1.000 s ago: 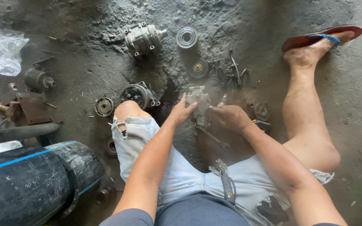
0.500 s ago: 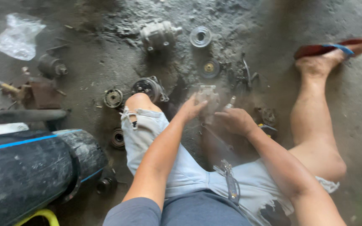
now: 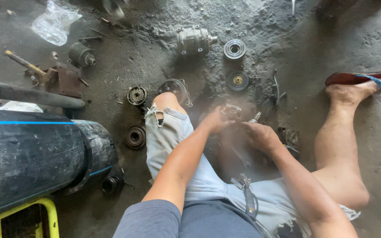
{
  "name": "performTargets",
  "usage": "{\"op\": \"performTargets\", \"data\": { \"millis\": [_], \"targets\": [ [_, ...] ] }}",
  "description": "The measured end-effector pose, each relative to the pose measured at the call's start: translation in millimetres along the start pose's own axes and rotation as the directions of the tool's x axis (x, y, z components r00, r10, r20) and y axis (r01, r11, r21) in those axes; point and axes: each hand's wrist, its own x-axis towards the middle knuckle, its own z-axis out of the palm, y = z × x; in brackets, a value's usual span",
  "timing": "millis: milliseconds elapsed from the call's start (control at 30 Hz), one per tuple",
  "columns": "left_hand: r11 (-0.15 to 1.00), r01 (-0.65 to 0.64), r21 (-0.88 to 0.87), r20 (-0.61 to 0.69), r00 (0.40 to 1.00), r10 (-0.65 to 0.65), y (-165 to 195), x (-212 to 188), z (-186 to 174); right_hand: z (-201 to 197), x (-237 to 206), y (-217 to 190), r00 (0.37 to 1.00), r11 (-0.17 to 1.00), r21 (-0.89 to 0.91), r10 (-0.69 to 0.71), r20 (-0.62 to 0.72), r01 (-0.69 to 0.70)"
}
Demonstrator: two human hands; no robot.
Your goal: The person sits on the floor and uses a power tool to remove fasteners from a mechanical assembly. They then disassemble the unit, separate the components, and inspect the internal parts by hand.
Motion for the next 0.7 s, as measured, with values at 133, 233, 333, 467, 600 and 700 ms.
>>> {"op": "performTargets", "data": {
  "millis": [133, 233, 333, 467, 600, 700],
  "targets": [
    [0.995, -0.040, 0.088, -0.033, 0.999, 0.043, 8.2, -15.2, 3.4, -1.7, -5.9, -11.8, 0.998, 0.998, -0.019, 0.059, 0.010, -0.059],
    [0.997, 0.028, 0.071, -0.094, 0.995, -0.021, 10.9, -25.4, -0.2, -2.8, -3.9, -24.2, 1.000, 1.000, 0.007, 0.023, 0.015, -0.024],
    [0.998, 0.063, -0.021, -0.151, 0.986, -0.066, 10.1, -29.2, -8.2, 1.3, 2.7, -33.9, 0.992, 0.997, -0.002, 0.081, 0.099, -0.081],
    [0.996, 0.054, -0.076, -0.134, 0.989, -0.064, 5.9, -28.0, -15.4, 8.5, 7.4, -39.8, 0.945, 0.967, -0.075, 0.254, 0.207, -0.244],
    [1.000, 0.008, -0.029, -0.152, 0.988, -0.012, 7.3, -27.0, -19.2, -0.8, 21.1, -50.2, 0.976, 0.976, -0.053, 0.212, 0.041, -0.210],
    [0.999, 0.037, -0.029, -0.134, 0.990, -0.041, 12.2, -28.9, -21.1, -19.9, 37.9, -74.0, 0.932, 0.932, 0.017, 0.361, 0.027, -0.362]
  ]
}}
